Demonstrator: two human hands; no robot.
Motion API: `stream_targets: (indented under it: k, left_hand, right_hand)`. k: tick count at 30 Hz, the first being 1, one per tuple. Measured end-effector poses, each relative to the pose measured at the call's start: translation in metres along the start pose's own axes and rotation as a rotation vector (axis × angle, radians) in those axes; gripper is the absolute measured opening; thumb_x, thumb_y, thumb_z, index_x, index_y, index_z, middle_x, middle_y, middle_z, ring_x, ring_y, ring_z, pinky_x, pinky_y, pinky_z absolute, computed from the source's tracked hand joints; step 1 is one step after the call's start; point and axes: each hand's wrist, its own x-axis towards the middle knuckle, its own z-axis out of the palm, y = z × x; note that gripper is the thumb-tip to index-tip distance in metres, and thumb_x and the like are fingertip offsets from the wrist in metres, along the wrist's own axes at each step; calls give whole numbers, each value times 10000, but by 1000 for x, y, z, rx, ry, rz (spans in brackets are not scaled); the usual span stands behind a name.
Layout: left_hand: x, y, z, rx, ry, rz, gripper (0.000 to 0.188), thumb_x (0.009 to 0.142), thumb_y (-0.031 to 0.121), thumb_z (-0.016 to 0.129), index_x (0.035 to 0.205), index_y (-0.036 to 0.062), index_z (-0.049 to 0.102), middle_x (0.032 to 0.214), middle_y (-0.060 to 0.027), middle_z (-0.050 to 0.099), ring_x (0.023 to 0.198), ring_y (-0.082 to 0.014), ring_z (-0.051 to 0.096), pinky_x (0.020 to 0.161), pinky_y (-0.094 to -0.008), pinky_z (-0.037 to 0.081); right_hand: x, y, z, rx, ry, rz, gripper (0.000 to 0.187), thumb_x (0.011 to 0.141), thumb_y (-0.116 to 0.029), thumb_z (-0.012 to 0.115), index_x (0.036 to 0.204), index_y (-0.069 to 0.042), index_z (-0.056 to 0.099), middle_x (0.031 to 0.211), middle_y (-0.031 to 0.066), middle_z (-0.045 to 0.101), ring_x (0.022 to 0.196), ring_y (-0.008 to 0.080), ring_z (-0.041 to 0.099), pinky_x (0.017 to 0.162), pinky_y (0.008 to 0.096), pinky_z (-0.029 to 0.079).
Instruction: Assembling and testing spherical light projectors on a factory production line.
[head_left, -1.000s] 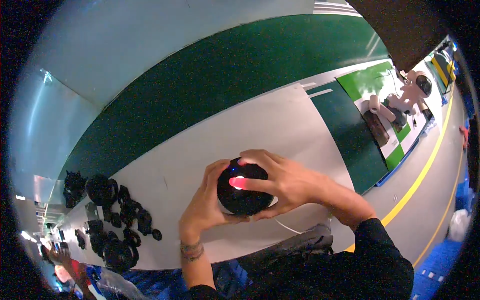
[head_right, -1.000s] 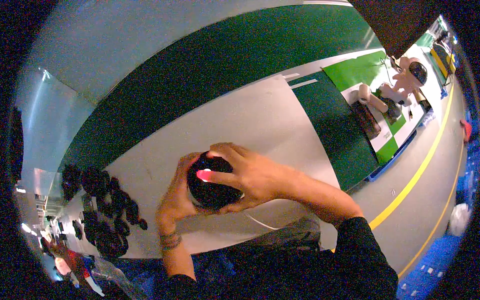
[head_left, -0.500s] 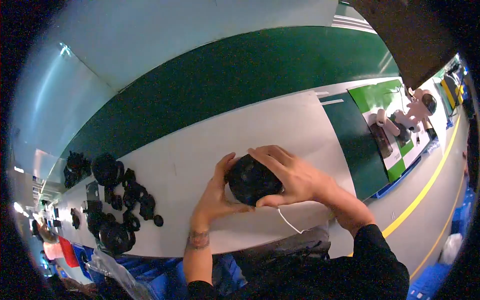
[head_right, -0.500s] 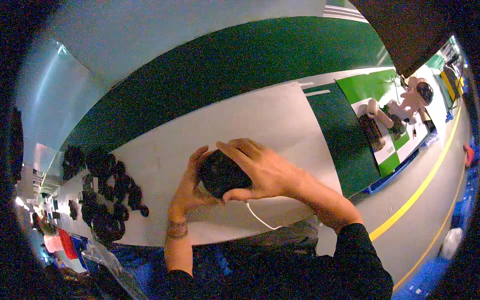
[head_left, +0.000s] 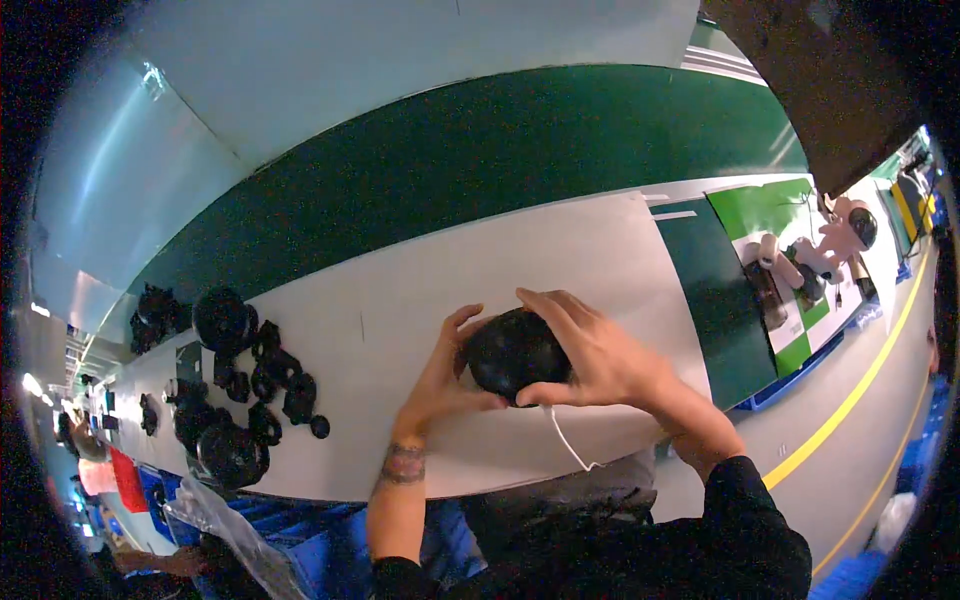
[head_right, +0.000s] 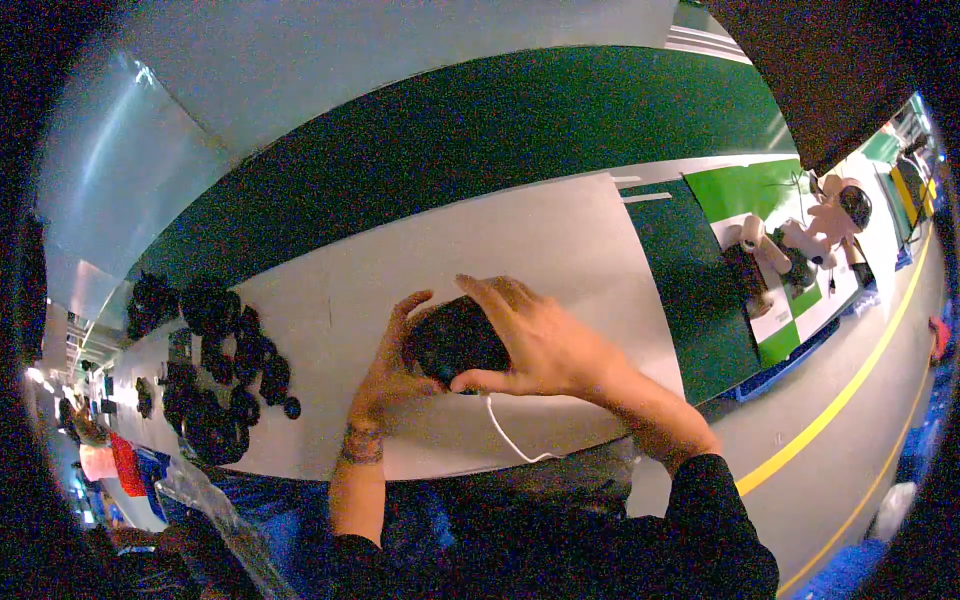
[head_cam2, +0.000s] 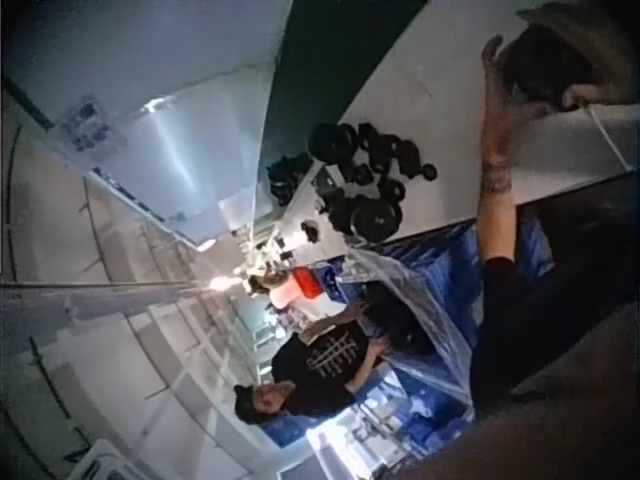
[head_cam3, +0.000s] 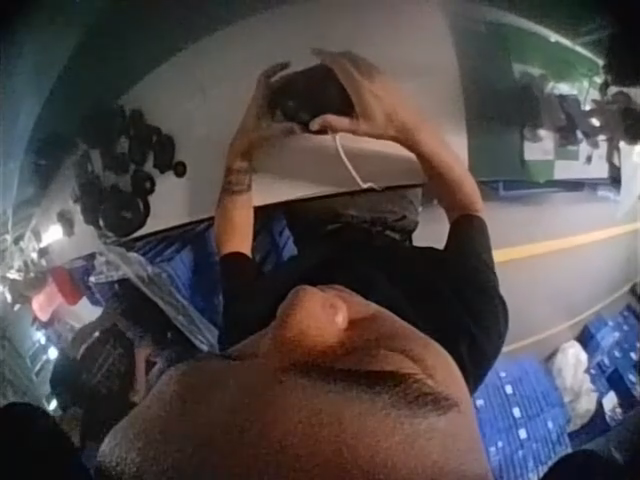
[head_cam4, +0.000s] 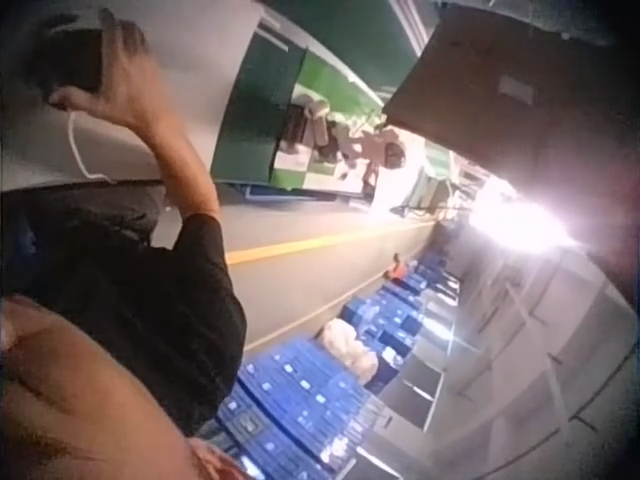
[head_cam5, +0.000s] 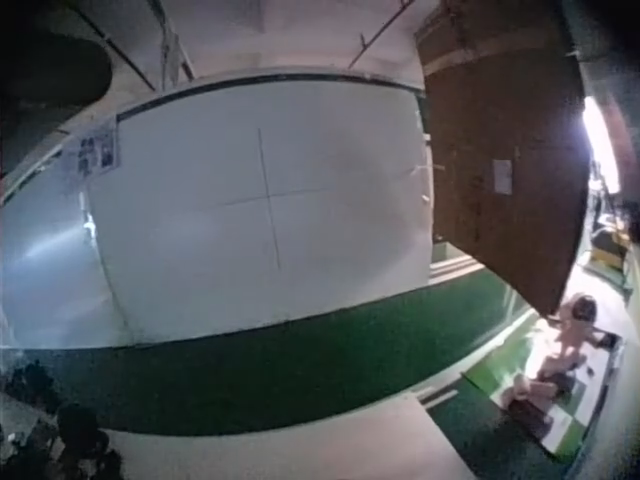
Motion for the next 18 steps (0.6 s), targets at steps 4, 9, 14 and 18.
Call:
stream_targets:
  k: [4,9,14,18]
  left_hand:
    - [-1,-2,2,-85,-9,-19,1181,578,201,947,1494,92,210,1399,-169,478,1325,-265,440,1130,-395,320]
    - [-31,-27,5,-53,228,10,833,773,257,841,1399,21,346,1270,-140,577,1182,-225,557,1011,-345,444]
    - [-50,-23,19,-16,416,46,454,916,280,709,1189,-54,565,1045,-95,670,955,-151,642,837,-289,525]
    - [-43,-32,6,151,360,58,337,963,258,629,1098,-51,629,913,-52,673,815,-111,612,728,-279,515]
  right_hand:
    - [-2,-2,2,-14,2,66,1030,774,-594,729,1416,89,303,1210,319,528,1111,462,542,988,495,441]
    - [-1,-14,14,-14,77,193,1021,778,-566,742,1428,77,288,1161,301,536,1058,453,545,955,511,449]
    - [0,-12,31,-48,152,153,1016,755,-519,785,1430,70,305,1179,277,544,1084,441,541,962,505,445]
    - [0,-11,34,84,118,138,1001,723,-490,826,1424,50,360,1229,272,548,1137,398,567,999,459,450]
